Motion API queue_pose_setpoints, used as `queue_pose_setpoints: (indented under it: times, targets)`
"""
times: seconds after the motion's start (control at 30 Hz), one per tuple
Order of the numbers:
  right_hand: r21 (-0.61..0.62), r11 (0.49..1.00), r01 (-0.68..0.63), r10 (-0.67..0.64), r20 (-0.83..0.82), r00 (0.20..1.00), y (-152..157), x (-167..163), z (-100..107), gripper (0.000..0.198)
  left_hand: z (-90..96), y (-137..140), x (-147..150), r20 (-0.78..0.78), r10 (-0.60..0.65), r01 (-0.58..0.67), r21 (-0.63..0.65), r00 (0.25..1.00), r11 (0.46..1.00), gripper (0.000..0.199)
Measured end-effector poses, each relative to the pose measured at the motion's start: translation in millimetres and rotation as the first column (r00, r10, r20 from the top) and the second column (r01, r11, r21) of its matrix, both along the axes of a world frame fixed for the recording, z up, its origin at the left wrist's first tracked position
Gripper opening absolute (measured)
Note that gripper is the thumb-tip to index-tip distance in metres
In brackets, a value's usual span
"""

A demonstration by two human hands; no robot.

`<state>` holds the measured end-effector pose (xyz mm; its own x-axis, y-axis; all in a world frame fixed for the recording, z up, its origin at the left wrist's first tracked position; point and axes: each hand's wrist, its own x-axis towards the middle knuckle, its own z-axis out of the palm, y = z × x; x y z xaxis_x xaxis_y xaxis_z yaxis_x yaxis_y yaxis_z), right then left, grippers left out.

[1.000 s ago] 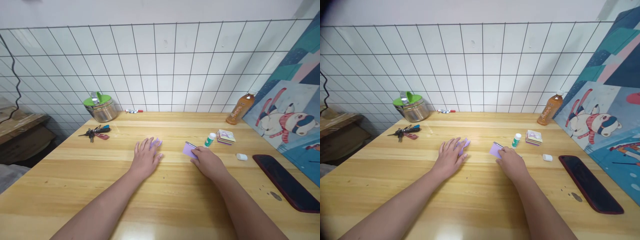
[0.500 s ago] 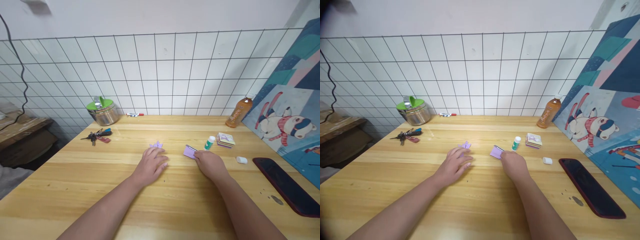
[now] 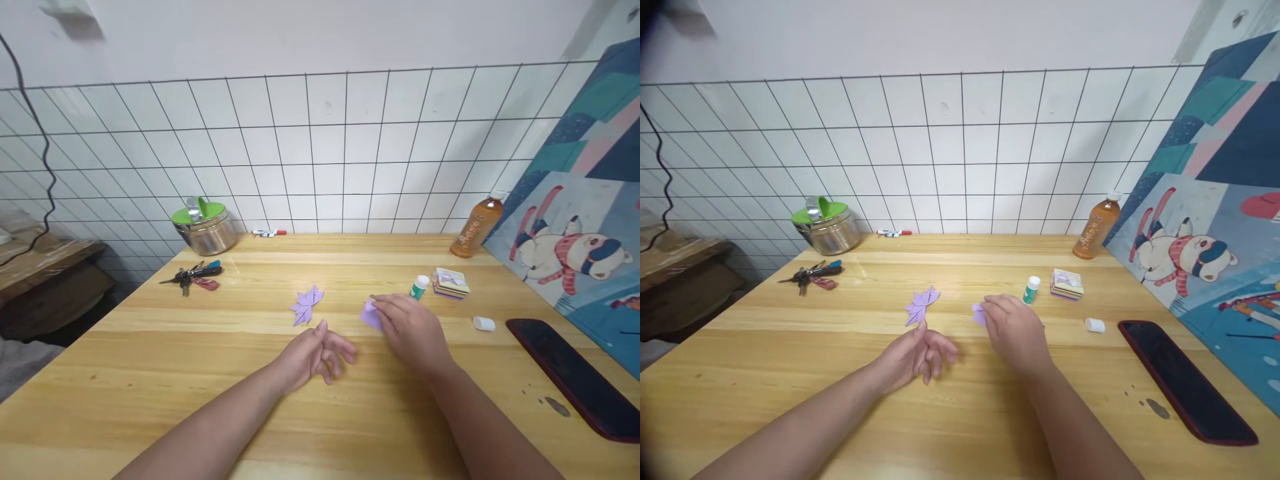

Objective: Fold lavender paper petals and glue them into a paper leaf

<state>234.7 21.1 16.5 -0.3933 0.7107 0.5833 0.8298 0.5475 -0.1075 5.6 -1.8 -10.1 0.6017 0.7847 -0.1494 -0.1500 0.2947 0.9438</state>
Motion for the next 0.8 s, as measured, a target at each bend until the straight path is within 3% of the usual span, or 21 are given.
queue_pose_setpoints:
  times: [0.03, 0.1, 0.23, 0.3, 0.47, 0.63, 0.8]
  targets:
    - [0.045, 0.994, -0.1, 0.1, -0.009, 0.995, -3.8, -5.2, 1.4, 0.023, -0.6, 0.5, -0.6, 0.06, -0.031, 0.039, -0.146, 0.998, 0.988, 0.074]
    - [0.088, 0.952, -0.293, 0.292, 0.024, 0.956, -12.0, -16.0, 4.1, 0.023, -0.5, 1.5, -2.7, 0.16, -0.034, 0.082, -0.309, 0.987, 0.948, 0.072]
    - [0.02, 0.874, -0.486, 0.482, 0.092, 0.871, -25.0, -32.7, 7.4, 0.024, -2.6, 3.1, -5.9, 0.23, 0.057, 0.035, -0.375, 0.972, 0.926, 0.036]
    - [-0.027, 0.858, -0.513, 0.514, 0.085, 0.854, -27.5, -36.4, 8.3, 0.025, -4.9, 4.0, -6.2, 0.227, 0.069, 0.02, -0.368, 0.971, 0.93, 0.026]
    - [-0.135, 0.865, -0.484, 0.496, 0.072, 0.866, -25.4, -36.5, 6.5, 0.034, -5.5, 6.7, -6.2, 0.286, 0.094, 0.013, -0.354, 0.954, 0.935, 0.028]
    - [-0.013, 0.876, -0.482, 0.481, 0.092, 0.872, -17.8, -32.0, -0.2, 0.026, -3.3, 7.6, -5.0, 0.337, 0.071, 0.054, -0.347, 0.939, 0.936, 0.031]
    - [0.082, 0.877, -0.473, 0.47, 0.053, 0.881, -13.4, -25.6, -1.4, 0.024, -3.0, 7.7, -3.0, 0.269, 0.1, -0.017, -0.297, 0.958, 0.955, 0.029]
